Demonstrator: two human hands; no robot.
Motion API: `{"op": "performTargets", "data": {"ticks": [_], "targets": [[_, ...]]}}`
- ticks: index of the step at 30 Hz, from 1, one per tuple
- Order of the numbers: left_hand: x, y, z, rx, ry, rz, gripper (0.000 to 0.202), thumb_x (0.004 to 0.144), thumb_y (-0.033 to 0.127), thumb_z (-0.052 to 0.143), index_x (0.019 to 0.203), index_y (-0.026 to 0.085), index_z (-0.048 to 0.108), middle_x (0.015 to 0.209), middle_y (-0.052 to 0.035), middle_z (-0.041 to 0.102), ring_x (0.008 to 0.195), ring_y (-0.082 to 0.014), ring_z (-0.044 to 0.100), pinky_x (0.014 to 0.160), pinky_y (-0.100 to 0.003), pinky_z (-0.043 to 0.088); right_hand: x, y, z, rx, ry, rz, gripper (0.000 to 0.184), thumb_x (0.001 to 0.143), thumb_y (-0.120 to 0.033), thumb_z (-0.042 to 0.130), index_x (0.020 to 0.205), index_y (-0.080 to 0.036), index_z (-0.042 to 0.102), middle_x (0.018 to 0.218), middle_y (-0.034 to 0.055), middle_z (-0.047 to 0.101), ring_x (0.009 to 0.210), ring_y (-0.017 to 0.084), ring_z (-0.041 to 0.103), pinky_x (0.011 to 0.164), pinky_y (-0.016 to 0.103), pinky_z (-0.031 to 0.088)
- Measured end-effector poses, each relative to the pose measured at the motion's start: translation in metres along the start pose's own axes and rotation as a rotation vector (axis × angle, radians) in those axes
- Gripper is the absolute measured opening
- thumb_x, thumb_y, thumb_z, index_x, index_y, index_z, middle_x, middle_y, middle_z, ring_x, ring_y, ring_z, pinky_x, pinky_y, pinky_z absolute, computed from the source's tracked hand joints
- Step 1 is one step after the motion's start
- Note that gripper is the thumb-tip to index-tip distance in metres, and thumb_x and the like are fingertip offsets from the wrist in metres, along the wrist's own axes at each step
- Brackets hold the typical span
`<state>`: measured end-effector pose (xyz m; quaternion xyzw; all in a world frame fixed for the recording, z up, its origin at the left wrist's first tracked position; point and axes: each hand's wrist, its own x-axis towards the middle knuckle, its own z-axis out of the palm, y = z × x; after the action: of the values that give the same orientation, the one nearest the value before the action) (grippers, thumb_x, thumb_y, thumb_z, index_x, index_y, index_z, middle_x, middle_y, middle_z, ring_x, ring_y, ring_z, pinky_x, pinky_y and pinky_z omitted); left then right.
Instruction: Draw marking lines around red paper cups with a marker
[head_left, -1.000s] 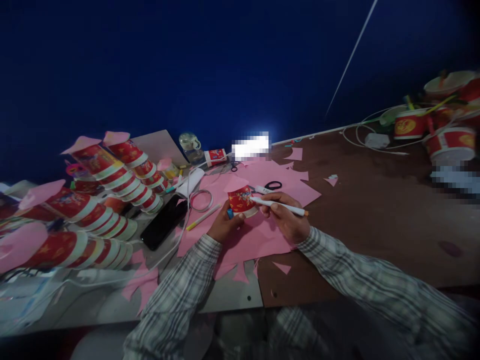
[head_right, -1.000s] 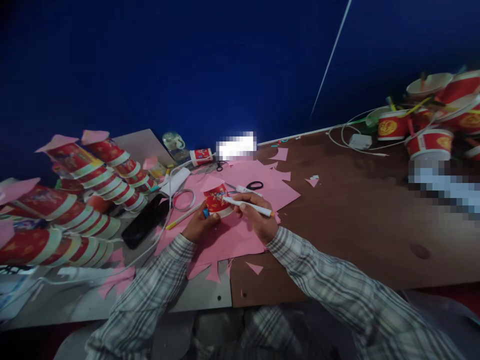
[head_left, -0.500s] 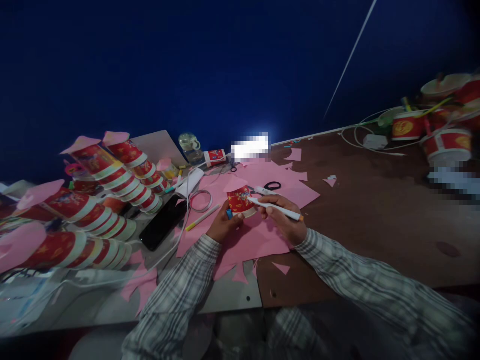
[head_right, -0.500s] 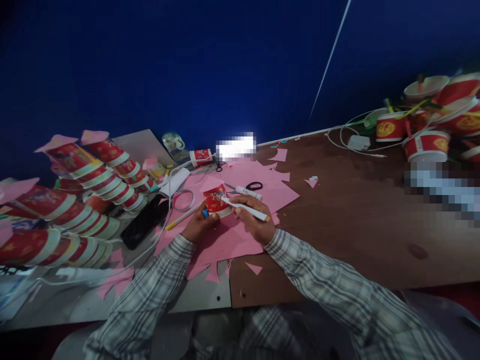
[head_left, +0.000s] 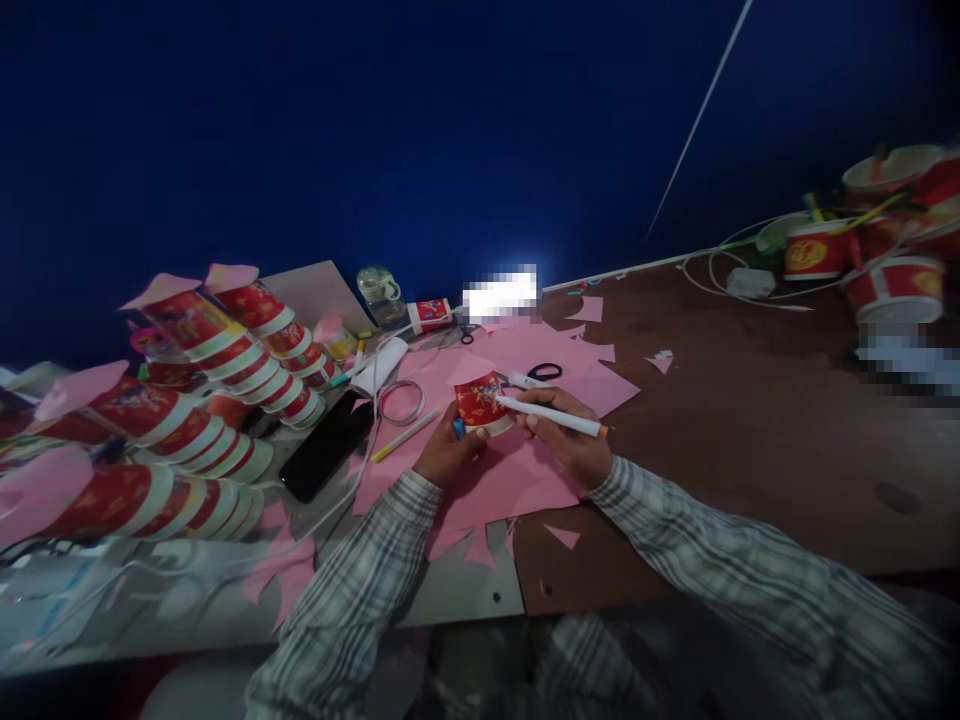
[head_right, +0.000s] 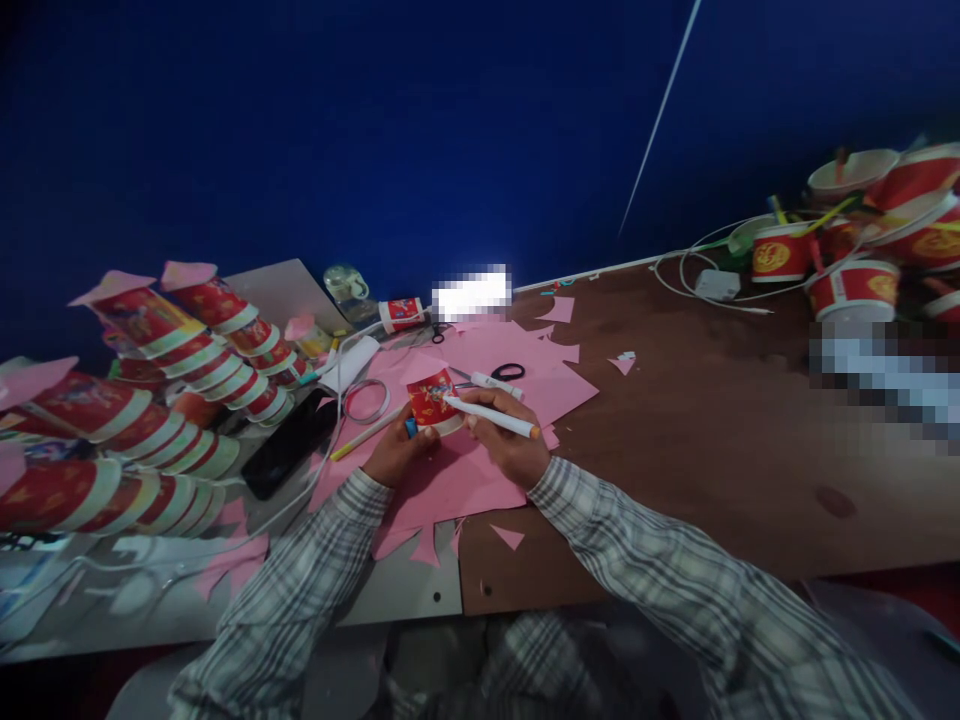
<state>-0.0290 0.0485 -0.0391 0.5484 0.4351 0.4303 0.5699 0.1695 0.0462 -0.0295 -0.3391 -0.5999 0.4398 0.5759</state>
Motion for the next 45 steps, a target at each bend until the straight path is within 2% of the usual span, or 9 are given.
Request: {"op": "performTargets", "data": {"ticks": [5,9,17,23,28,33,37,41,45], "targets": [[-0.0001,-0.0002,-0.0001,0.013,0.000,0.002,0.064,0.071,0.061,0.080,0.109,0.019,0.051,0.067,0.0028,0.058,0.052,-0.0109,0.050,0.049,-0.024,0.037,-0.0001,0.0000,0.0013,0.054,0.004,0.042,0.025,0.090,-0.039,0.065,0.103,-0.019,0.067,0.074,0.0016,0.067,0.060,0.014,0.059,0.058,0.030,0.053],[-0.0005,-0.0008,0.0011,0.018,0.004,0.001,0.065,0.072,0.061,0.079,0.111,0.018,0.051,0.068,0.0028,0.058,0.054,-0.0108,0.050,0.050,-0.024,0.038,-0.0007,0.0003,-0.0003,0.003,-0.018,0.007,0.029,0.092,-0.044,0.062,0.105,-0.019,0.067,0.076,0.0027,0.068,0.062,0.015,0.061,0.060,0.032,0.055],[-0.0013,-0.0029,0.0007,-0.012,0.004,0.008,0.064,0.072,0.059,0.081,0.111,0.018,0.052,0.068,0.0033,0.058,0.055,-0.0100,0.050,0.054,-0.023,0.040,-0.0017,-0.0007,-0.0021,-0.188,-0.060,-0.181,0.019,0.095,-0.033,0.059,0.107,-0.020,0.068,0.101,0.0088,0.074,0.084,0.020,0.070,0.081,0.040,0.059],[-0.0014,-0.0038,-0.0002,-0.009,0.003,0.009,0.063,0.073,0.059,0.080,0.111,0.017,0.051,0.071,0.0036,0.058,0.055,-0.0090,0.050,0.054,-0.023,0.040,-0.0021,0.0039,0.0003,-0.149,-0.012,-0.128,0.020,0.095,-0.032,0.059,0.110,-0.020,0.066,0.087,0.0058,0.073,0.081,0.021,0.071,0.080,0.041,0.060],[-0.0014,-0.0036,0.0000,-0.003,0.011,0.010,0.061,0.073,0.057,0.080,0.111,0.018,0.052,0.070,0.0030,0.059,0.056,-0.0101,0.051,0.055,-0.024,0.041,-0.0028,0.0005,-0.0006,-0.200,-0.061,-0.199,0.017,0.094,-0.028,0.059,0.108,-0.022,0.068,0.101,0.0082,0.075,0.090,0.022,0.072,0.083,0.040,0.061],[-0.0017,-0.0016,0.0002,-0.016,-0.004,-0.007,0.064,0.071,0.058,0.081,0.111,0.017,0.053,0.068,0.0038,0.058,0.055,-0.0097,0.051,0.053,-0.023,0.040,-0.0015,-0.0029,-0.0013,-0.232,-0.020,-0.182,0.018,0.095,-0.028,0.058,0.108,-0.021,0.068,0.099,0.0080,0.076,0.094,0.023,0.072,0.086,0.041,0.060],[-0.0012,-0.0027,-0.0002,-0.017,0.006,0.004,0.061,0.073,0.056,0.081,0.111,0.017,0.053,0.067,0.0031,0.059,0.055,-0.0101,0.052,0.052,-0.023,0.039,-0.0007,-0.0014,-0.0016,-0.240,-0.058,-0.226,0.016,0.093,-0.027,0.059,0.105,-0.021,0.069,0.100,0.0088,0.076,0.095,0.023,0.073,0.085,0.040,0.060],[-0.0001,-0.0040,-0.0007,-0.024,-0.008,0.016,0.063,0.072,0.057,0.081,0.111,0.017,0.052,0.068,0.0041,0.058,0.052,-0.0081,0.048,0.049,-0.021,0.036,-0.0010,0.0005,-0.0026,-0.208,-0.004,-0.161,0.018,0.094,-0.029,0.059,0.108,-0.021,0.067,0.099,0.0085,0.075,0.096,0.024,0.072,0.087,0.043,0.059],[-0.0005,-0.0014,-0.0006,0.008,-0.004,0.020,0.062,0.073,0.060,0.079,0.109,0.017,0.051,0.068,0.0038,0.058,0.054,-0.0095,0.051,0.052,-0.023,0.041,-0.0013,0.0012,-0.0029,-0.212,-0.082,-0.191,0.017,0.093,-0.029,0.059,0.105,-0.021,0.069,0.099,0.0083,0.075,0.091,0.022,0.072,0.083,0.040,0.060]]}}
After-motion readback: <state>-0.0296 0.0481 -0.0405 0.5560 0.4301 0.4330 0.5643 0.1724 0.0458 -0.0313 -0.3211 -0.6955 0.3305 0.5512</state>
